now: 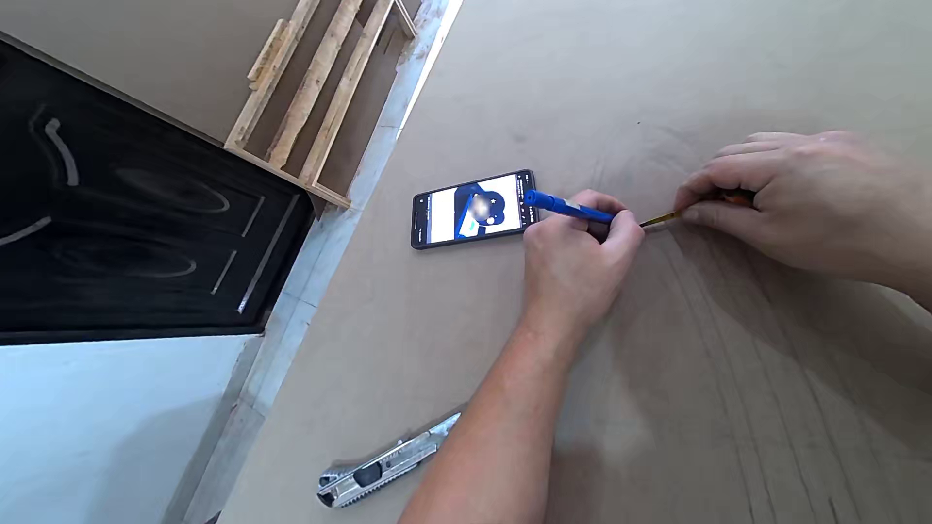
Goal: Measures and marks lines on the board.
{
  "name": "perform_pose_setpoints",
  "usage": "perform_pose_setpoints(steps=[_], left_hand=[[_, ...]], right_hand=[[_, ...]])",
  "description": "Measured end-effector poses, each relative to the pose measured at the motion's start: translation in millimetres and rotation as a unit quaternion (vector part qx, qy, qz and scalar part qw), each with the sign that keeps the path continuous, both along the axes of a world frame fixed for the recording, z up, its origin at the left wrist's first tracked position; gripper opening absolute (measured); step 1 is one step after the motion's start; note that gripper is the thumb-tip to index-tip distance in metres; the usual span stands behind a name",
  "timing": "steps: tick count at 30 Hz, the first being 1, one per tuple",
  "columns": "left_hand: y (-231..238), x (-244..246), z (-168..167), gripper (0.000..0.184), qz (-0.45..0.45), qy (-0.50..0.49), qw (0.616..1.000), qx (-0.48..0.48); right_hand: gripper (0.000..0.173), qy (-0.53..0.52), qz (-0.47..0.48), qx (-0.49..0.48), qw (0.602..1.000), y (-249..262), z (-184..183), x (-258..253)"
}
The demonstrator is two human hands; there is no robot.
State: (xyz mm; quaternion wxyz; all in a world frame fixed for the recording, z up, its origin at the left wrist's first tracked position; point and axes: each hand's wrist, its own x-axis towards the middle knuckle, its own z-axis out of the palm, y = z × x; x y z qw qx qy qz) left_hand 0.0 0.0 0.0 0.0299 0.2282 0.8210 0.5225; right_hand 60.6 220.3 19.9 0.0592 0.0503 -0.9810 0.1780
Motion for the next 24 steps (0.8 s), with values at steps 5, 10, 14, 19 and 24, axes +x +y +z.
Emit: perform_pose_setpoints(steps=[5, 10, 14, 19, 24], left_hand=[[-0.8, -0.3, -0.7, 0.01, -0.005, -0.02, 0.998, 0.054], [-2.2, -3.8, -4.1, 0.02, -0.076, -0.033, 0.993, 0.079], [-1.8, -4.4, -5.3, 0.025, -0.093, -0.018, 0.994, 0.058], [-2.6, -4.7, -4.1, 0.025, -0.091, -0.025, 0.994, 0.056], [-2.0, -4.0, -3.5, 0.026, -0.09, -0.028, 0.994, 0.052]], right_hand=[[0.012, -0.001, 0.005, -0.001, 1.0, 0.0, 0.2, -0.1], [0.011, -0.018, -0.005, -0.003, 1.0, -1.6, 3.1, 0.4], [0.009, -0.017, -0.006, -0.006, 1.0, -1.9, 4.1, 0.7], [0.009, -0.026, -0.011, -0.003, 1.0, -2.5, 4.9, 0.2], [0.009, -0.022, -0.009, -0.011, 1.0, -1.8, 4.4, 1.1]])
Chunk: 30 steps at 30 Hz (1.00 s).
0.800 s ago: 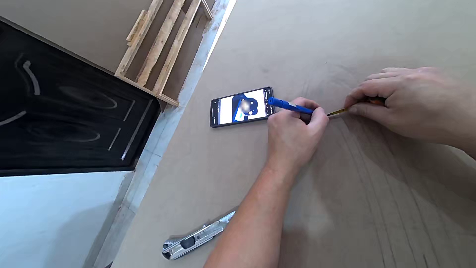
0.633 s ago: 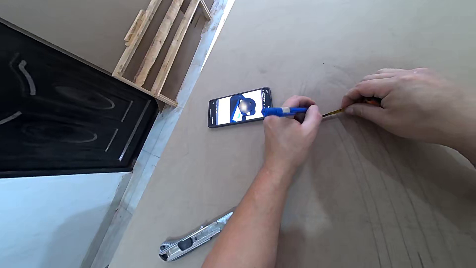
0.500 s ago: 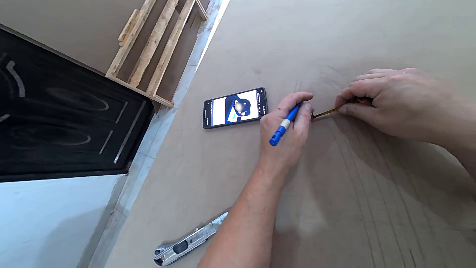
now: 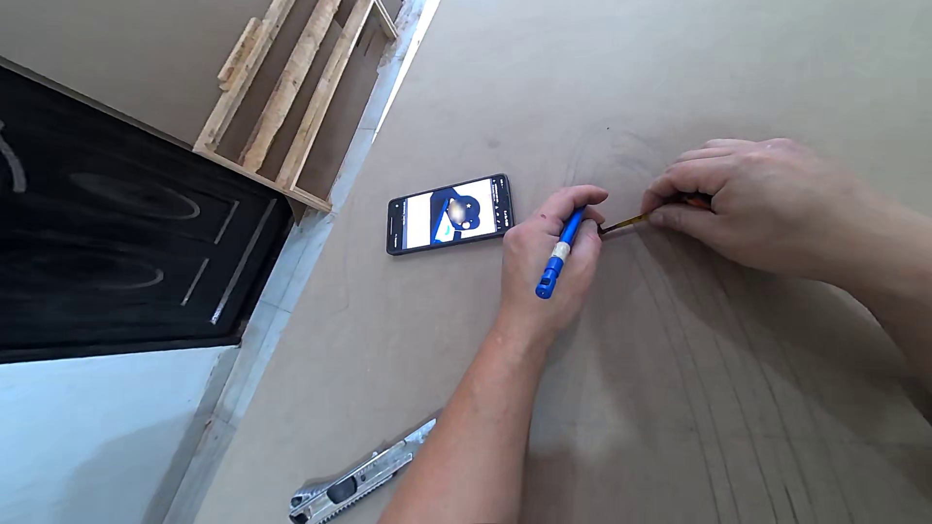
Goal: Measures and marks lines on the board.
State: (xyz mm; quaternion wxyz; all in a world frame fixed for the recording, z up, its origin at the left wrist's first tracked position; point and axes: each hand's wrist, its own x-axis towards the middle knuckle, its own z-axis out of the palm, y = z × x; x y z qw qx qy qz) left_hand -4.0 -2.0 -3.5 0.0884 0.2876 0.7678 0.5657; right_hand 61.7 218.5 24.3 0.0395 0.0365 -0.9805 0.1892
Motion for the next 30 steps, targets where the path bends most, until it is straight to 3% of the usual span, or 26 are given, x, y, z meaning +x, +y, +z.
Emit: perform_pose_setpoints(steps=[14, 20, 30], left_hand=[[0.0, 0.0, -2.5, 0.031, -0.006, 0.021, 1.0, -0.014], [-0.4, -1.2, -3.2, 0.028, -0.013, 0.074, 0.996, -0.048], [-2.0, -2.0, -1.8, 0.03, -0.037, 0.057, 0.997, -0.043]], right_hand=[[0.012, -0.028, -0.005, 0.003, 1.0, -1.7, 1.5, -0.9], [0.012, -0.008, 0.003, -0.008, 1.0, -3.6, 0.3, -1.1], [0.009, -0.076, 0.0, -0.012, 0.997, 10.1, 12.7, -0.5]])
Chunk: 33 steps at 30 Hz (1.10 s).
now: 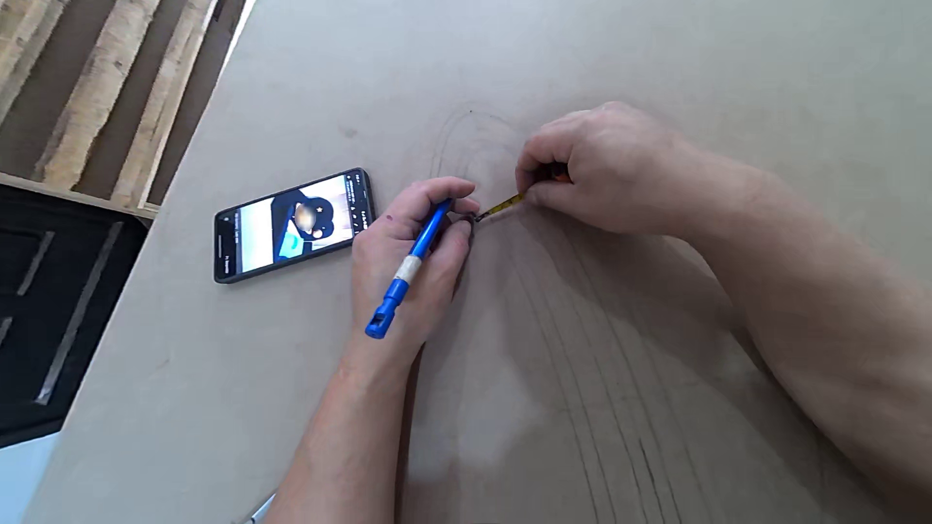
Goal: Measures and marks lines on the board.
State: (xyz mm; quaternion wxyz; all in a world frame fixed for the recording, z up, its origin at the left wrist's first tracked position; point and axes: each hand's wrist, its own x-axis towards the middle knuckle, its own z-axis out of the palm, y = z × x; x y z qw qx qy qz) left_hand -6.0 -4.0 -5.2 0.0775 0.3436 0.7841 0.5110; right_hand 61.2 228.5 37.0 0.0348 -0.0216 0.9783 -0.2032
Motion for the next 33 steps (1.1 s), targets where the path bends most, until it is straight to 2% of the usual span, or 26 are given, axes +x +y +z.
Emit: perform_pose_setpoints(steps=[17, 21, 25, 33], left_hand=[[0.2, 2.3, 3.6, 0.028, -0.003, -0.014, 1.0, 0.001], [0.6, -0.5, -0.2, 0.027, -0.007, -0.003, 1.0, 0.015], [4.3, 3.4, 3.5, 0.028, 0.022, 0.006, 0.999, -0.026], [11.2, 0.8, -0.3, 0.026, 0.024, 0.06, 0.998, -0.026]], right_hand=[[0.01, 0.005, 0.004, 0.011, 1.0, -0.4, -0.5, -0.1], [0.011, 0.012, 0.003, 0.012, 1.0, -0.4, -1.5, 0.2], [0.012, -0.007, -0.004, 0.002, 1.0, -1.1, 0.5, -0.1], [0.013, -0.021, -0.013, 0.015, 1.0, -7.7, 3.6, 1.9]])
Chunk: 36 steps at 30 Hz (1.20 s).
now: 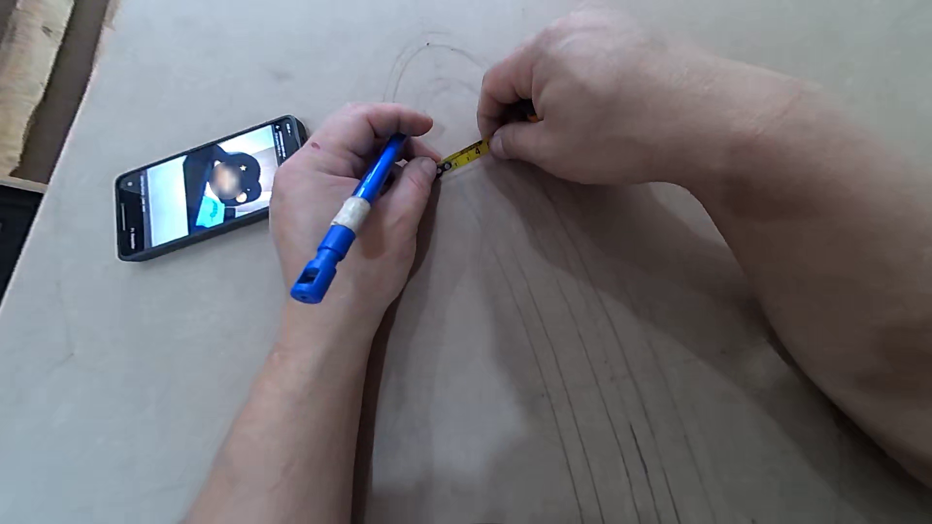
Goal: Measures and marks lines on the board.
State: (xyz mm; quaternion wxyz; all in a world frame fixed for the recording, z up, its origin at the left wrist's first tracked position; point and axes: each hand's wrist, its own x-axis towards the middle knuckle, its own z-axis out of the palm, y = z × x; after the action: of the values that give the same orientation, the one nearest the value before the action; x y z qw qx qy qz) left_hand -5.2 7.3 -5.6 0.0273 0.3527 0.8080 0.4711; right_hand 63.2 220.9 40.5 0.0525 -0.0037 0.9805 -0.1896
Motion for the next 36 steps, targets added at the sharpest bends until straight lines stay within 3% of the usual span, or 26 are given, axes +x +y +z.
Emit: perform_pose_setpoints(steps=[15, 18, 21, 26, 36], left_hand=[[-2.6, -3.7, -0.8, 0.028, -0.016, 0.008, 1.0, 0.0], [-7.4, -2.6, 1.0, 0.025, -0.006, -0.041, 0.997, 0.06], [-13.9, 1.7, 7.4, 0.022, 0.067, -0.113, 0.986, 0.105], [-12.7, 4.7, 15.8, 0.009, 0.102, -0.17, 0.979, 0.041], [3.0, 4.9, 18.3, 0.005, 0.124, -0.162, 0.979, -0.008]], right_hand=[[0.016, 0.024, 0.022, 0.052, 0.998, -5.7, -0.5, -2.3], [0.014, 0.036, 0.018, 0.047, 0.998, -4.8, -2.6, -2.8], [0.014, 0.039, 0.014, 0.037, 0.998, -3.2, -3.4, -2.4], [0.014, 0.033, 0.01, 0.033, 0.999, -3.3, -3.0, -2.1], [0.014, 0.039, 0.015, 0.031, 0.999, -1.3, -3.6, -2.5]])
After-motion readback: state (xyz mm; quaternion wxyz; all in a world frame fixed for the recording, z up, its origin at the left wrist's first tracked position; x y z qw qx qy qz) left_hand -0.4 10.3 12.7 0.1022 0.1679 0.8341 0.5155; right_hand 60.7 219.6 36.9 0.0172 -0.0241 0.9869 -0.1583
